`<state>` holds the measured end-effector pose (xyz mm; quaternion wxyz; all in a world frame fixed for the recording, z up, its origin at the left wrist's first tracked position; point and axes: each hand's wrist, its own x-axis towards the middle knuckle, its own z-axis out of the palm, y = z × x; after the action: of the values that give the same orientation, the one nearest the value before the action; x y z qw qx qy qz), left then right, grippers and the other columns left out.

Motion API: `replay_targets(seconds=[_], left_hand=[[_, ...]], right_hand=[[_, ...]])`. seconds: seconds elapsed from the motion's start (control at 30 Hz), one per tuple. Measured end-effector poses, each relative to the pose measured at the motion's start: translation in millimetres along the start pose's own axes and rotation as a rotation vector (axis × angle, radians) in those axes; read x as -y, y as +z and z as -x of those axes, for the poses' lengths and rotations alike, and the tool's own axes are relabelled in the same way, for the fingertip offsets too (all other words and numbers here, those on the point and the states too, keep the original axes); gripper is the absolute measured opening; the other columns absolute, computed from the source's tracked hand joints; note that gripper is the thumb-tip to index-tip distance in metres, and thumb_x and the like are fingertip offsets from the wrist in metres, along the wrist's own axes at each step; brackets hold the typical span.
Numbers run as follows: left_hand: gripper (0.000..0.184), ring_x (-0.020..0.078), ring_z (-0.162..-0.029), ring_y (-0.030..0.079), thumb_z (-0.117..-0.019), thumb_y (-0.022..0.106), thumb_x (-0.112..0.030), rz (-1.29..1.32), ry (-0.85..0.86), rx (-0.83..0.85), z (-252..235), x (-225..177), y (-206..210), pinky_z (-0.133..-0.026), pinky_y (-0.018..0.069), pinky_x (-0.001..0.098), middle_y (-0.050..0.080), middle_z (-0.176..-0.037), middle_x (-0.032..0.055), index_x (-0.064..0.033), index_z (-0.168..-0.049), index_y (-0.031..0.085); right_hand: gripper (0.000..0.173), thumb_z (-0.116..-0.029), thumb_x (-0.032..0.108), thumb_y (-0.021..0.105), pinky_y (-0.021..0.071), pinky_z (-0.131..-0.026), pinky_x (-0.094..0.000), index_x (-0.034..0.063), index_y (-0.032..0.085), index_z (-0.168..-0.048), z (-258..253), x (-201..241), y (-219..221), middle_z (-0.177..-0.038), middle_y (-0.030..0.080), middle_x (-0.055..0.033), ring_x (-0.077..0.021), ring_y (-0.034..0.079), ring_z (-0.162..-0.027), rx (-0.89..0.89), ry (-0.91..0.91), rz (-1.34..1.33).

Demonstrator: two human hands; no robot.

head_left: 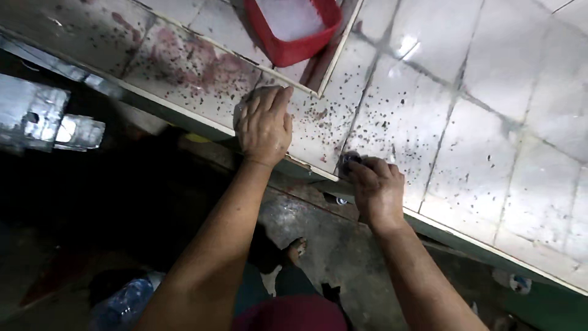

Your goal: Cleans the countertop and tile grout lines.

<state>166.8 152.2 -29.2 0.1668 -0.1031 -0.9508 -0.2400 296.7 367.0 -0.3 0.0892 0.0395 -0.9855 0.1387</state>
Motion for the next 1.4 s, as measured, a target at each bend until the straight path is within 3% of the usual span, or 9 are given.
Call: replay_targets(seconds=[0.17, 0.3, 0.43, 0.53, 0.67, 0.83, 1.0, 1.2, 1.4], left_hand=[[0.043, 0.0274, -0.138, 0.053, -0.1015, 0.046, -0.014, 0.032, -0.043, 0.146, -1, -1, -8, -0.115, 0.0367, 0.0495, 0.062, -0.144, 0.0066, -0.0192, -0.141, 0.062], [0.043, 0.0261, -0.133, 0.058, -0.0985, 0.047, -0.012, 0.025, -0.038, 0.051, -3, 0, -3, -0.111, 0.0384, 0.0484, 0.066, -0.139, 0.0058, -0.0193, -0.136, 0.066], [0.043, 0.0254, -0.132, 0.058, -0.0988, 0.046, -0.012, 0.025, -0.042, 0.06, -2, 0, -4, -0.114, 0.0351, 0.0486, 0.065, -0.139, 0.0059, -0.0193, -0.137, 0.066], [0.043, 0.0252, -0.134, 0.056, -0.0991, 0.046, -0.012, 0.008, -0.046, 0.074, 0, 0, -5, -0.116, 0.033, 0.0488, 0.064, -0.141, 0.0054, -0.0195, -0.137, 0.065], [0.044, 0.0242, -0.133, 0.057, -0.0977, 0.046, -0.01, -0.005, -0.047, 0.032, -3, 1, -2, -0.116, 0.033, 0.0482, 0.065, -0.139, 0.0039, -0.0214, -0.134, 0.067], [0.043, 0.0255, -0.135, 0.056, -0.0984, 0.046, -0.011, 0.002, -0.052, 0.056, -3, 1, -3, -0.117, 0.0317, 0.0503, 0.064, -0.141, 0.0047, -0.0199, -0.136, 0.066], [0.043, 0.0242, -0.133, 0.057, -0.0977, 0.046, -0.011, -0.008, -0.038, 0.029, -4, 4, 0, -0.116, 0.0336, 0.049, 0.065, -0.139, 0.0034, -0.0211, -0.133, 0.068], [0.043, 0.0241, -0.134, 0.056, -0.0985, 0.046, -0.01, -0.008, -0.057, 0.066, -4, 0, -4, -0.117, 0.032, 0.0495, 0.064, -0.141, 0.0023, -0.0204, -0.133, 0.068], [0.044, 0.0227, -0.132, 0.058, -0.0974, 0.044, -0.009, -0.023, -0.022, -0.004, -1, 4, 3, -0.115, 0.0339, 0.048, 0.066, -0.138, 0.0019, -0.0218, -0.13, 0.07]], right_hand=[[0.027, -0.1039, 0.012, 0.056, 0.0472, -0.088, -0.0624, 0.0106, 0.074, -0.125, -8, 5, -14, -0.127, 0.068, -0.0182, -0.0424, 0.064, -0.11, 0.144, 0.008, 0.037], [0.024, -0.103, 0.013, 0.058, 0.0484, -0.084, -0.0616, 0.008, 0.076, -0.119, 21, -6, -11, -0.122, 0.07, -0.0212, -0.0445, 0.067, -0.105, 0.044, -0.029, 0.063], [0.026, -0.1042, 0.012, 0.055, 0.0471, -0.091, -0.0619, 0.0072, 0.075, -0.12, -25, 8, -1, -0.126, 0.069, -0.0196, -0.0438, 0.065, -0.112, 0.089, -0.014, 0.034], [0.029, -0.1044, 0.01, 0.055, 0.0469, -0.09, -0.0612, 0.0113, 0.073, -0.126, -13, 3, -9, -0.129, 0.068, -0.0172, -0.042, 0.064, -0.113, 0.113, -0.038, 0.043], [0.026, -0.1031, 0.009, 0.057, 0.0475, -0.086, -0.0613, 0.0098, 0.075, -0.122, 15, -10, -10, -0.126, 0.069, -0.0202, -0.0441, 0.065, -0.109, 0.058, -0.042, 0.069], [0.026, -0.1035, 0.011, 0.056, 0.0474, -0.09, -0.0608, 0.0104, 0.074, -0.122, -28, 5, -1, -0.128, 0.068, -0.0169, -0.0421, 0.064, -0.113, 0.096, -0.03, 0.053], [0.026, -0.1022, 0.006, 0.056, 0.0485, -0.086, -0.0612, 0.0083, 0.075, -0.12, 19, -11, -15, -0.126, 0.069, -0.019, -0.0436, 0.066, -0.109, 0.084, -0.058, 0.079], [0.026, -0.1017, 0.006, 0.057, 0.0475, -0.091, -0.0616, 0.0082, 0.074, -0.121, -31, 7, -5, -0.13, 0.068, -0.0175, -0.0426, 0.064, -0.115, 0.128, -0.033, 0.037], [0.026, -0.1001, 0.003, 0.058, 0.049, -0.086, -0.0608, 0.0076, 0.076, -0.118, 14, -5, -12, -0.124, 0.07, -0.0193, -0.0433, 0.067, -0.108, 0.075, -0.039, 0.074]])
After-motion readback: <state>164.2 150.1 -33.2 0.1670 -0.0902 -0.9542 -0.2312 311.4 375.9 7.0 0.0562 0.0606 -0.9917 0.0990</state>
